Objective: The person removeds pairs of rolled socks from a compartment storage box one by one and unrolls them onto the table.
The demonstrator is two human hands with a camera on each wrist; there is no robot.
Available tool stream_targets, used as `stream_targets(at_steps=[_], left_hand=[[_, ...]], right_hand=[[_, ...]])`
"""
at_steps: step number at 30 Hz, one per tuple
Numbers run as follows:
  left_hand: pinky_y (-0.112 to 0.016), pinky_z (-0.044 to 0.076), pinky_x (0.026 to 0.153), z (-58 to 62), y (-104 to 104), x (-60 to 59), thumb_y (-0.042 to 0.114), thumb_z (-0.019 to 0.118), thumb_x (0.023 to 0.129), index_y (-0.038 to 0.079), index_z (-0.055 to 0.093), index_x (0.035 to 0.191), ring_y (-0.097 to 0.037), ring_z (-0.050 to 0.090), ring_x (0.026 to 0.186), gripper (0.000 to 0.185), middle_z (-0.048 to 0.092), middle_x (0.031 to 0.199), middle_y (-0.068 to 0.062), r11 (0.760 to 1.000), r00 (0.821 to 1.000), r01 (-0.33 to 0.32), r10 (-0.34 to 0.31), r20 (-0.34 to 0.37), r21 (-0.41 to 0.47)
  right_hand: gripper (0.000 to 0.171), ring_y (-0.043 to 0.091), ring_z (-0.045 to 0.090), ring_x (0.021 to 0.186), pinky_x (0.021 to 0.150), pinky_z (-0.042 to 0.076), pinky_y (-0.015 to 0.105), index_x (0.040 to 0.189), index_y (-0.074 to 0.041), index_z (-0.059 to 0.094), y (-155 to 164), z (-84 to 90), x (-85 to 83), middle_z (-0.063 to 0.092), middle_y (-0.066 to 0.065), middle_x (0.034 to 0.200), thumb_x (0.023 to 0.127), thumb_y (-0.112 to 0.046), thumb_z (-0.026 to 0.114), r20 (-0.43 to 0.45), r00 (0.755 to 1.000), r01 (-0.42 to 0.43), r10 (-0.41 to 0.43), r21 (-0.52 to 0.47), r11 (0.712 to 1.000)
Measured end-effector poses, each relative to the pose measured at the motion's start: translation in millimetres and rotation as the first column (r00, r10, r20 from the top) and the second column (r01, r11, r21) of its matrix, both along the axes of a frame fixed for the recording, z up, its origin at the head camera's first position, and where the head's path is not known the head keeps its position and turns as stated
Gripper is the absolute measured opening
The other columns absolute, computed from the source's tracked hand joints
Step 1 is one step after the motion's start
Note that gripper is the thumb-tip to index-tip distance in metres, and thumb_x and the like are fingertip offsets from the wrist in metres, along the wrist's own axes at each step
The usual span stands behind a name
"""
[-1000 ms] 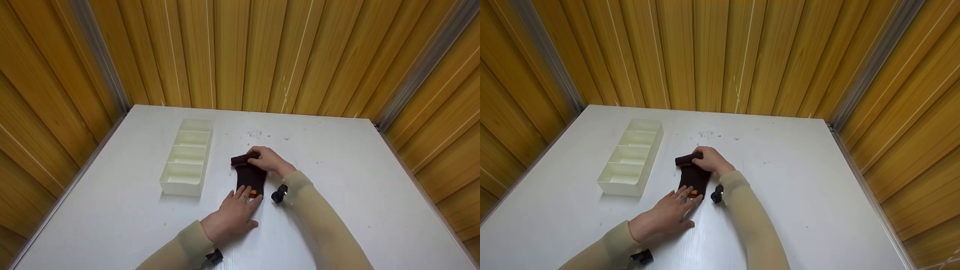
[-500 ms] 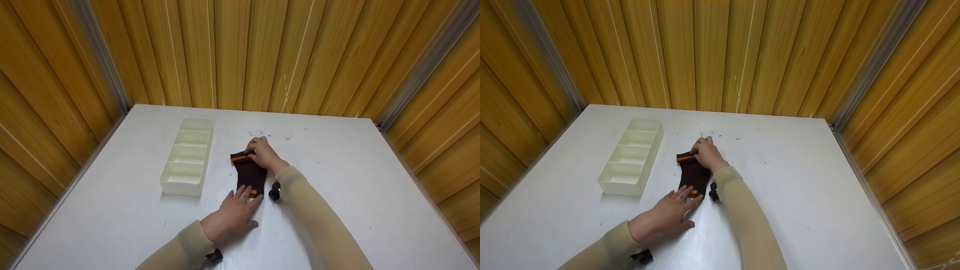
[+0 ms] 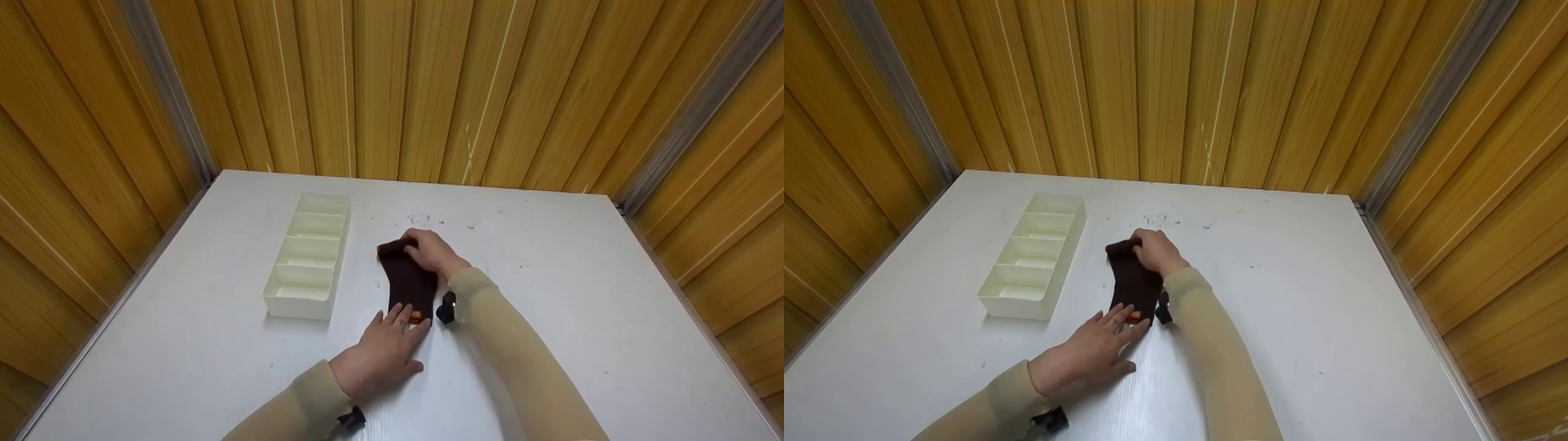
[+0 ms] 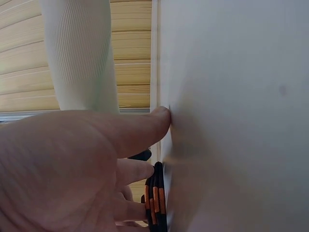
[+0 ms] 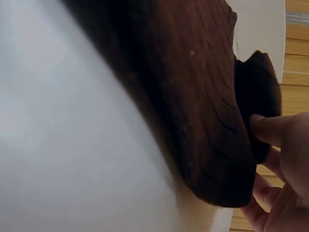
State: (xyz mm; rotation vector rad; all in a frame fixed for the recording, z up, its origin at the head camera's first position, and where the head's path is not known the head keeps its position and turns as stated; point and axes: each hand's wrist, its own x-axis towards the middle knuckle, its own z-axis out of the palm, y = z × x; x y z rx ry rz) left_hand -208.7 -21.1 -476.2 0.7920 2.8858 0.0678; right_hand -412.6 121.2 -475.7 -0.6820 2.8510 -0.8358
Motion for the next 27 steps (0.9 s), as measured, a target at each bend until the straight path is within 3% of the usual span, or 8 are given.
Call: stream_targets(at_steps=[3, 7, 11, 15, 20, 24, 27], left_hand=[[-0.055, 0.035, 0.122, -0.8, 0.1, 0.3, 0.056, 0.063, 0.096, 0.029, 0.038, 0.160, -0.034, 0.032, 0.156, 0.073, 0.037, 0.165, -0.015, 1.000, 1.000, 0.002, -0.002, 0.002, -0.003], [-0.055, 0.037, 0.121, -1.9, -0.1, 0.8, 0.056, 0.064, 0.095, 0.029, 0.040, 0.159, -0.035, 0.034, 0.155, 0.074, 0.039, 0.165, -0.015, 1.000, 1.000, 0.003, -0.003, -0.015, -0.002], [-0.055, 0.037, 0.120, -2.1, -0.1, 0.8, 0.057, 0.064, 0.094, 0.029, 0.040, 0.159, -0.034, 0.034, 0.154, 0.074, 0.039, 0.164, -0.015, 1.000, 1.000, 0.004, -0.004, -0.025, -0.005], [-0.055, 0.037, 0.121, -1.9, -0.3, 0.4, 0.057, 0.064, 0.095, 0.030, 0.040, 0.159, -0.034, 0.034, 0.155, 0.074, 0.038, 0.165, -0.015, 1.000, 1.000, 0.002, -0.002, -0.020, -0.010], [-0.055, 0.036, 0.121, -1.6, -0.7, 0.2, 0.057, 0.063, 0.096, 0.030, 0.039, 0.159, -0.033, 0.033, 0.156, 0.073, 0.037, 0.166, -0.014, 1.000, 1.000, 0.001, -0.001, 0.000, -0.008], [-0.055, 0.035, 0.121, -1.7, -0.6, 0.0, 0.056, 0.063, 0.096, 0.030, 0.038, 0.160, -0.032, 0.032, 0.156, 0.073, 0.035, 0.166, -0.015, 1.000, 1.000, 0.004, -0.004, 0.009, -0.005], [-0.056, 0.036, 0.121, -1.7, -0.5, 0.0, 0.056, 0.063, 0.096, 0.030, 0.039, 0.159, -0.032, 0.031, 0.156, 0.073, 0.035, 0.166, -0.015, 1.000, 1.000, 0.004, -0.004, 0.008, -0.004]], right_hand=[[0.023, 0.026, 0.068, 0.095, 0.093, 0.055, 0.043, 0.125, -0.010, 0.065, -2.7, 0.2, -1.5, 0.071, 0.013, 0.112, 0.105, -0.017, 0.060, -0.003, 0.998, 0.060, -0.060, -0.045, 0.997], [0.030, 0.027, 0.062, 0.099, 0.095, 0.052, 0.043, 0.128, -0.006, 0.056, -6.6, 0.1, -3.0, 0.060, 0.016, 0.121, 0.102, -0.018, 0.065, -0.022, 0.992, 0.125, -0.127, -0.075, 0.989], [0.032, 0.028, 0.057, 0.096, 0.091, 0.050, 0.042, 0.120, -0.004, 0.051, -8.5, -0.6, -2.1, 0.054, 0.016, 0.116, 0.099, -0.018, 0.070, -0.030, 0.986, 0.160, -0.163, -0.093, 0.983], [0.027, 0.024, 0.058, 0.086, 0.083, 0.049, 0.038, 0.107, -0.006, 0.052, -7.9, -2.0, -0.6, 0.060, 0.013, 0.102, 0.097, -0.018, 0.073, -0.036, 0.983, 0.173, -0.178, -0.116, 0.978], [0.005, 0.026, 0.069, 0.094, 0.090, 0.055, 0.041, 0.100, -0.006, 0.069, -3.4, -4.2, 0.8, 0.073, 0.012, 0.100, 0.097, -0.009, 0.067, -0.017, 0.996, 0.086, -0.088, -0.087, 0.992], [0.024, 0.030, 0.069, 0.115, 0.104, 0.054, 0.045, 0.101, -0.007, 0.081, 1.9, -5.4, 0.4, 0.077, 0.012, 0.111, 0.096, 0.000, 0.058, -0.020, 1.000, -0.023, 0.022, -0.060, 0.998], [0.029, 0.032, 0.064, 0.128, 0.113, 0.048, 0.047, 0.108, -0.009, 0.081, 6.3, -6.9, -0.4, 0.074, 0.012, 0.126, 0.096, 0.002, 0.058, -0.012, 0.997, -0.071, 0.071, -0.051, 0.996]])
